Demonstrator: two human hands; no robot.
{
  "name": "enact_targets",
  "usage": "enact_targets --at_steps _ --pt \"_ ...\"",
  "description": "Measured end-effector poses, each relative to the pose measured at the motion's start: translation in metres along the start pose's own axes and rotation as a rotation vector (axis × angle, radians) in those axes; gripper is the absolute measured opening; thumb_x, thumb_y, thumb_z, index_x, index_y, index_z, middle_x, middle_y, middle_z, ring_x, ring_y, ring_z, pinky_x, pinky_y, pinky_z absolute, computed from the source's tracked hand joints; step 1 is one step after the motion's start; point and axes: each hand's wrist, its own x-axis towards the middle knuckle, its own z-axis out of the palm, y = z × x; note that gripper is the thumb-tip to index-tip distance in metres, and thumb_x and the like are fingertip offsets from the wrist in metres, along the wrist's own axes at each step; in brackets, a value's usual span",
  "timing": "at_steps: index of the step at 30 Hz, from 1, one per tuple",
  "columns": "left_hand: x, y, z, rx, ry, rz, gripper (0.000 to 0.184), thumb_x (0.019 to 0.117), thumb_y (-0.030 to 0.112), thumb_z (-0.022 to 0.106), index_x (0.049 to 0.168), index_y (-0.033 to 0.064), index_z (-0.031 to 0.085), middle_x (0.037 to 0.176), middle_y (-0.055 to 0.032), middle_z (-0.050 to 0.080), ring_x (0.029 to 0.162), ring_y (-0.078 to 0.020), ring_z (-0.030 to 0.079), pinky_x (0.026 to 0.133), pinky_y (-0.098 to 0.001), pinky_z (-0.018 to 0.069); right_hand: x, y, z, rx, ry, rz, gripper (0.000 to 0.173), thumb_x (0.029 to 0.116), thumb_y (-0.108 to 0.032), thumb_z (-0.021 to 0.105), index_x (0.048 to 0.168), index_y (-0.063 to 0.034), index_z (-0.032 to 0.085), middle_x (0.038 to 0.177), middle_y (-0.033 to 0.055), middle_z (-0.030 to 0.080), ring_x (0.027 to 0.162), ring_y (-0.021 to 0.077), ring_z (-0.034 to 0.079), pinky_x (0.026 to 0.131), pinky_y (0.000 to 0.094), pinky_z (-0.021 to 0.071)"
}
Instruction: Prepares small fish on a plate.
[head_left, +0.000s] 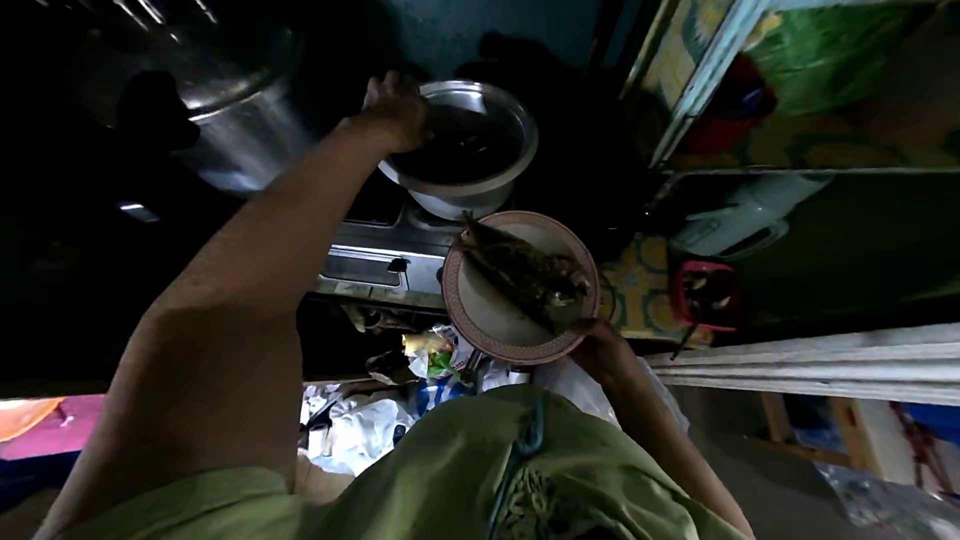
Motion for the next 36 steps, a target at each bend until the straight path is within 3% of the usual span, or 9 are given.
enact_targets --at_steps 4,7,10,15,20,25,30,34,36 --pt "-0.065 -0.002 -0.039 -0.193 0.127 0.132 0.042 0.1042 0.021 0.061 0.138 -0.0035 0.058 0.142 -0.0314 0.053 0.138 -0.0513 0.045 0.114 -0.0675 0.0331 0.003 -0.002 0.018 -0.042 -0.094 0.019 0.018 0.0936 -0.002 0.041 0.103 -0.0069 0.056 0.081 0.0007 0.073 0.068 0.0101 0.071 0.063 0.0275 0.0614" --pt "-0.137 0.006 -0.051 -0.319 0.162 0.397 0.033 0.1009 0.020 0.065 0.126 -0.0015 0.068 0.129 -0.0256 0.064 0.125 -0.0431 0.059 0.109 -0.0624 0.0412 0.005 0.000 0.034 -0.099 -0.141 0.056 0.017 0.0936 -0.003 0.043 0.100 -0.0078 0.058 0.079 0.0003 0.073 0.066 0.0102 0.070 0.061 0.0278 0.0612" --pt "-0.194 0.019 -0.035 -0.295 0.201 0.579 0.028 0.0940 0.024 0.071 0.112 0.0040 0.075 0.113 -0.0169 0.070 0.114 -0.0353 0.063 0.103 -0.0553 0.0462 0.012 0.008 0.047 -0.150 -0.237 0.090 0.015 0.0919 -0.007 0.049 0.105 -0.0077 0.057 0.081 0.0011 0.072 0.067 0.0113 0.070 0.061 0.0286 0.0610" --pt "-0.253 0.024 0.006 -0.075 0.241 0.401 0.021 0.0918 0.019 0.075 0.104 0.0022 0.074 0.107 -0.0180 0.069 0.113 -0.0405 0.061 0.101 -0.0565 0.0451 0.012 0.020 0.079 -0.199 -0.332 0.134 0.018 0.0925 -0.004 0.047 0.106 -0.0071 0.058 0.087 0.0024 0.073 0.072 0.0116 0.071 0.065 0.0290 0.0615" --pt "-0.293 0.002 0.023 -0.147 0.293 0.265 0.019 0.0888 0.013 0.077 0.105 0.0048 0.074 0.109 -0.0164 0.070 0.113 -0.0397 0.062 0.100 -0.0584 0.0445 0.011 0.034 0.101 -0.231 -0.391 0.156 0.018 0.0922 -0.004 0.046 0.094 -0.0090 0.064 0.079 0.0006 0.073 0.068 0.0104 0.071 0.066 0.0284 0.0617" --pt "-0.322 -0.015 0.029 -0.209 0.313 0.186 0.019 0.0900 0.015 0.076 0.105 0.0042 0.074 0.110 -0.0170 0.071 0.117 -0.0417 0.061 0.105 -0.0602 0.0424 0.007 0.043 0.122 -0.249 -0.386 0.220 0.023 0.0952 0.003 0.038 0.096 -0.0069 0.059 0.076 0.0026 0.072 0.065 0.0116 0.070 0.064 0.0288 0.0620" --pt "-0.344 -0.025 0.031 -0.194 0.383 0.143 0.034 0.0881 0.021 0.079 0.119 0.0086 0.074 0.118 -0.0165 0.069 0.120 -0.0424 0.059 0.099 -0.0614 0.0437 0.002 0.048 0.131 -0.229 -0.459 0.271 0.025 0.0950 0.000 0.036 0.096 -0.0080 0.059 0.076 0.0033 0.072 0.063 0.0119 0.070 0.062 0.0278 0.0616" --pt "-0.371 -0.020 0.030 -0.174 0.450 0.206 0.015 0.0912 0.022 0.072 0.097 0.0088 0.076 0.101 -0.0129 0.071 0.106 -0.0359 0.063 0.093 -0.0532 0.0450 0.001 0.049 0.127 -0.199 -0.518 0.266 0.033 0.0973 -0.001 0.032 0.090 -0.0102 0.062 0.074 0.0027 0.073 0.062 0.0100 0.070 0.062 0.0254 0.0616" --pt "-0.381 -0.014 0.031 -0.145 0.401 0.228 0.016 0.0889 0.023 0.075 0.098 0.0100 0.078 0.099 -0.0120 0.070 0.102 -0.0347 0.063 0.093 -0.0534 0.0449 0.002 0.050 0.123 -0.177 -0.546 0.259 0.031 0.0973 -0.002 0.033 0.092 -0.0107 0.063 0.077 0.0029 0.073 0.064 0.0106 0.071 0.064 0.0260 0.0621"
